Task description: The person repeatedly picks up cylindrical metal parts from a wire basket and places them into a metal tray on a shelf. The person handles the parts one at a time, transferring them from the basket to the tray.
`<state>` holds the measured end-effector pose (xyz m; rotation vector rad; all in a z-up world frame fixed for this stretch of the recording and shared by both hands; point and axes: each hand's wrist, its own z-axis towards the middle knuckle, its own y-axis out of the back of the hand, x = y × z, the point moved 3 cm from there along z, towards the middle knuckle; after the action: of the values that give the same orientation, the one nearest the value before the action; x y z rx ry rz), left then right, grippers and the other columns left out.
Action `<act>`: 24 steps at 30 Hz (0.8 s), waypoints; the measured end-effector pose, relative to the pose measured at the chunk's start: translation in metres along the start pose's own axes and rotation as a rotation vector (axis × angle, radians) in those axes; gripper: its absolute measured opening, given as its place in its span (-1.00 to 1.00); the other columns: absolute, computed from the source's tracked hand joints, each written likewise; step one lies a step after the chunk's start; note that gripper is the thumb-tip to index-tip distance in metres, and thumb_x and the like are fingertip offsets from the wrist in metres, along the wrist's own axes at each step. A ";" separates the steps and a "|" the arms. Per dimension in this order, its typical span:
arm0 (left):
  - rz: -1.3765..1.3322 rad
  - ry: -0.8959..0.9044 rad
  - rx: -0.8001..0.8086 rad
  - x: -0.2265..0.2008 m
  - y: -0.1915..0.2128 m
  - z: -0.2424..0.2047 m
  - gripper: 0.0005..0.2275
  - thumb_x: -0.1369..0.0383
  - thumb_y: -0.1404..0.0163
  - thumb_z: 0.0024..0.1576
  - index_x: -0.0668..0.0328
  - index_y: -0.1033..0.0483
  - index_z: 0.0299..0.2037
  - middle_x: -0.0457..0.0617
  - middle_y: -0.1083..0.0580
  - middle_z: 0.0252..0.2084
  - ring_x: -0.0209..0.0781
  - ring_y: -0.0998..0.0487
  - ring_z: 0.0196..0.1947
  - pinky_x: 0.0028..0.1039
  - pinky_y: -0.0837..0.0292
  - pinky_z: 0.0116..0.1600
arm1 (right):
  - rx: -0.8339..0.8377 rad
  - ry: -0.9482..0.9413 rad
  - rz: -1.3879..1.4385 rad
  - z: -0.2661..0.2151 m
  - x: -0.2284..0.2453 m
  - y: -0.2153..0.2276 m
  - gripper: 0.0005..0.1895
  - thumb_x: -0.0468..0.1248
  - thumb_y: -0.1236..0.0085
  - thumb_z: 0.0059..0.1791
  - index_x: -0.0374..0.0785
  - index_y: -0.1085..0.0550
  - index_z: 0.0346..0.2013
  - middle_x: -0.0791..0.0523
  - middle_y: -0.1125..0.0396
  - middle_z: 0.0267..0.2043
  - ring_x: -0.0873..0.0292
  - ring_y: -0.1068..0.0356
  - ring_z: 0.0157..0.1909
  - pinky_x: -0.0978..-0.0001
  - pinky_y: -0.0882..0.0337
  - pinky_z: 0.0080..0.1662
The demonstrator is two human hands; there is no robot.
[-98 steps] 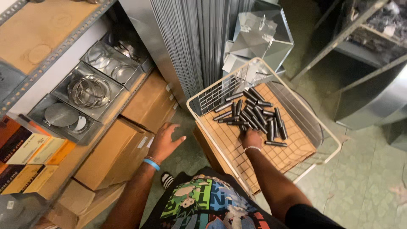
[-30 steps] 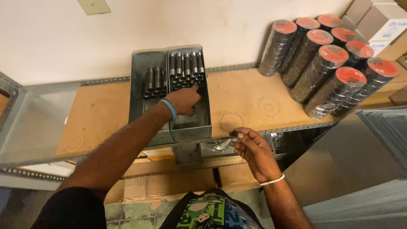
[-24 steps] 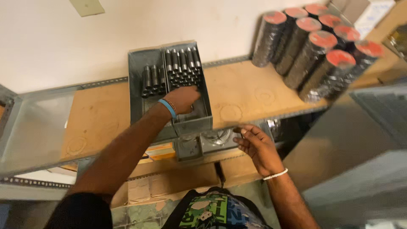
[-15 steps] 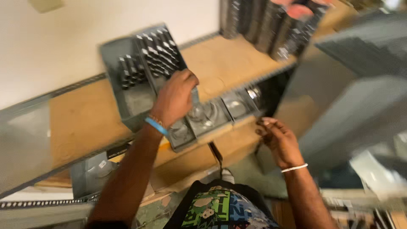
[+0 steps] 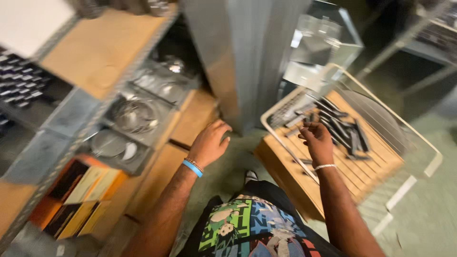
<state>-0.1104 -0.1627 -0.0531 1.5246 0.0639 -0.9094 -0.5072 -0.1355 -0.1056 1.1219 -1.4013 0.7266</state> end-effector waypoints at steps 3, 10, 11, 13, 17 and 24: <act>-0.029 0.009 0.079 -0.019 -0.038 0.010 -0.73 0.40 -0.14 0.32 0.26 -0.64 0.20 0.21 -0.57 0.12 0.31 -0.69 0.19 0.00 -0.61 0.29 | -0.106 0.054 -0.223 0.036 -0.092 0.076 -0.53 -0.20 -0.60 0.11 -0.35 -0.59 0.21 -0.08 -0.56 0.01 -0.07 -0.67 -0.06 0.09 -0.62 -0.01; 0.061 0.022 0.182 -0.048 -0.106 0.024 -0.70 0.32 -0.18 0.31 0.22 -0.64 0.21 0.18 -0.57 0.14 0.29 -0.70 0.20 -0.01 -0.63 0.31 | 0.093 0.039 -0.812 0.079 -0.244 0.134 -0.46 -0.18 -0.56 0.05 -0.03 -0.62 0.32 0.06 -0.61 0.16 -0.06 -0.67 0.23 -0.04 -0.67 0.25; 0.089 0.037 0.182 -0.047 -0.117 0.026 -0.70 0.31 -0.20 0.30 0.21 -0.65 0.20 0.17 -0.57 0.13 0.28 -0.70 0.19 -0.01 -0.64 0.30 | 0.179 0.121 -0.856 0.082 -0.255 0.131 -0.44 -0.23 -0.55 0.02 -0.09 -0.62 0.32 -0.02 -0.60 0.14 -0.22 -0.63 0.26 -0.15 -0.64 0.29; 0.118 0.055 0.169 -0.051 -0.131 0.037 -0.70 0.30 -0.21 0.30 0.21 -0.66 0.19 0.17 -0.57 0.11 0.27 -0.70 0.18 -0.01 -0.64 0.29 | 0.267 0.219 -0.901 0.090 -0.258 0.124 -0.42 -0.27 -0.55 -0.01 -0.16 -0.61 0.31 -0.11 -0.59 0.13 -0.38 -0.60 0.29 -0.26 -0.60 0.32; 0.116 0.131 0.159 -0.066 -0.150 0.039 -0.68 0.30 -0.22 0.29 0.25 -0.66 0.19 0.23 -0.58 0.10 0.33 -0.69 0.18 0.03 -0.64 0.29 | 0.428 0.295 -1.081 0.078 -0.250 0.106 -0.48 -0.17 -0.51 0.04 -0.02 -0.59 0.30 0.03 -0.56 0.17 -0.27 -0.59 0.30 -0.19 -0.68 0.25; 0.113 0.289 0.090 -0.086 -0.162 0.018 -0.69 0.25 -0.21 0.30 0.15 -0.66 0.21 0.20 -0.57 0.08 0.37 -0.69 0.19 0.08 -0.65 0.29 | 0.660 0.269 -1.275 0.072 -0.226 0.086 -0.57 -0.02 -0.43 0.05 0.16 -0.63 0.23 0.13 -0.53 0.24 -0.13 -0.56 0.36 -0.23 -0.59 0.33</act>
<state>-0.2655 -0.1057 -0.1354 1.7171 0.1457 -0.6047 -0.6356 -0.1209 -0.3225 1.9936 -0.0075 0.3305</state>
